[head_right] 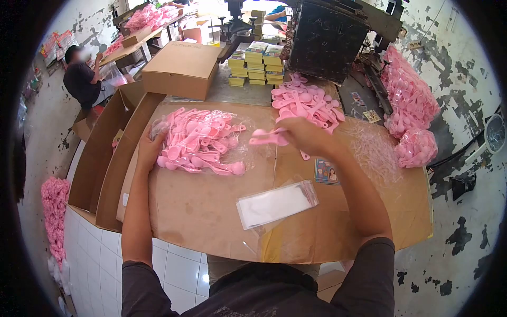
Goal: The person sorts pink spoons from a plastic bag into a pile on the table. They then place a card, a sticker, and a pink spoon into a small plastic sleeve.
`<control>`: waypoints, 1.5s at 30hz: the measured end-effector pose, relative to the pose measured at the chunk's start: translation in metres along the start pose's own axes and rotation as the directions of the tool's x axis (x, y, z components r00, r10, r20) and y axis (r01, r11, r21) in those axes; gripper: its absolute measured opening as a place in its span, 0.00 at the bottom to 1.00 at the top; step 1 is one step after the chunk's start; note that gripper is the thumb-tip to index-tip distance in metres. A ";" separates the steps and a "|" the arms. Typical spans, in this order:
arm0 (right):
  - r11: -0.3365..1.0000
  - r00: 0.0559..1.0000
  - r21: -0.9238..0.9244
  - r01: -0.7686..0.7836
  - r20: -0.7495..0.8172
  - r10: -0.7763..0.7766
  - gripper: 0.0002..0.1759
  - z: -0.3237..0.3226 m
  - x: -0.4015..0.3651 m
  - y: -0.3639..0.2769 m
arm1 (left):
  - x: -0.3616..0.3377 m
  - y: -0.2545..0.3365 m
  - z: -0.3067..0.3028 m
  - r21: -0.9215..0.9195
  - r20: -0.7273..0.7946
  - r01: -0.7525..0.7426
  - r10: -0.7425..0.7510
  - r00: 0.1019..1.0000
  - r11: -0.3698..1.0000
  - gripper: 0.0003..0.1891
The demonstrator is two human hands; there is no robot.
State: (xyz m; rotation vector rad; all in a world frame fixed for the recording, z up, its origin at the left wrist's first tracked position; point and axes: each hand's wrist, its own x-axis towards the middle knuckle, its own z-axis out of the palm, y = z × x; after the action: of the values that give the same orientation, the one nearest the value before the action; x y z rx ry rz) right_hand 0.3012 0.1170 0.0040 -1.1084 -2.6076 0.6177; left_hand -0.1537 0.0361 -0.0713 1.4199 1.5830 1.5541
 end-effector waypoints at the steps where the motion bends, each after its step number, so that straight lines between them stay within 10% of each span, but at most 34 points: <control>1: 1.000 0.998 -0.002 -0.021 -0.053 0.021 0.14 -0.008 -0.001 0.011 | 0.000 0.000 0.000 0.006 0.002 -0.006 0.006 1.000 1.000 0.23; 6: 0.947 0.779 -0.320 -0.024 -0.600 -0.183 0.14 -0.026 0.017 0.044 | -0.001 -0.003 0.001 -0.022 -0.011 -0.010 0.010 1.000 1.000 0.23; 9: 0.875 0.668 -0.483 -0.037 -0.663 -0.338 0.14 -0.005 0.021 0.016 | 0.000 -0.002 0.002 -0.019 -0.014 -0.018 0.018 1.000 1.000 0.23; 11: 0.949 0.907 -0.180 0.259 -0.293 -0.303 0.16 0.017 0.021 -0.003 | 0.000 -0.004 0.002 -0.024 -0.011 -0.009 0.009 1.000 1.000 0.22; 13: 0.910 0.905 -0.037 0.413 -0.098 -0.414 0.18 0.061 0.028 -0.018 | 0.000 -0.006 0.002 -0.034 0.001 0.011 -0.011 1.000 0.999 0.20; 16: 0.841 0.816 -0.209 0.498 -0.215 -0.537 0.20 0.100 0.041 -0.040 | 0.003 -0.011 0.002 -0.186 0.026 0.029 -0.024 0.999 0.982 0.16; 31: 0.946 0.953 -0.179 0.271 0.190 -0.237 0.23 0.042 0.018 -0.053 | 0.002 -0.010 -0.002 -0.126 0.069 0.060 -0.051 0.996 0.990 0.13; 40: 0.995 1.000 0.100 0.003 0.008 -0.004 0.17 -0.036 -0.006 -0.014 | 0.004 -0.015 0.001 -0.144 0.043 0.002 0.004 0.999 0.990 0.16; 45: 0.915 0.803 -0.403 0.003 -0.544 -0.242 0.19 -0.037 0.019 0.064 | 0.004 -0.018 0.001 -0.092 0.029 -0.024 0.026 0.999 0.996 0.17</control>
State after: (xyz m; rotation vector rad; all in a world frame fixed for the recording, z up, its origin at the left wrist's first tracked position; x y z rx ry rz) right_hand 0.3421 0.1813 0.0075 -1.0014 -2.2511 -0.2664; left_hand -0.1596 0.0435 -0.0869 1.4120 1.4630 1.5906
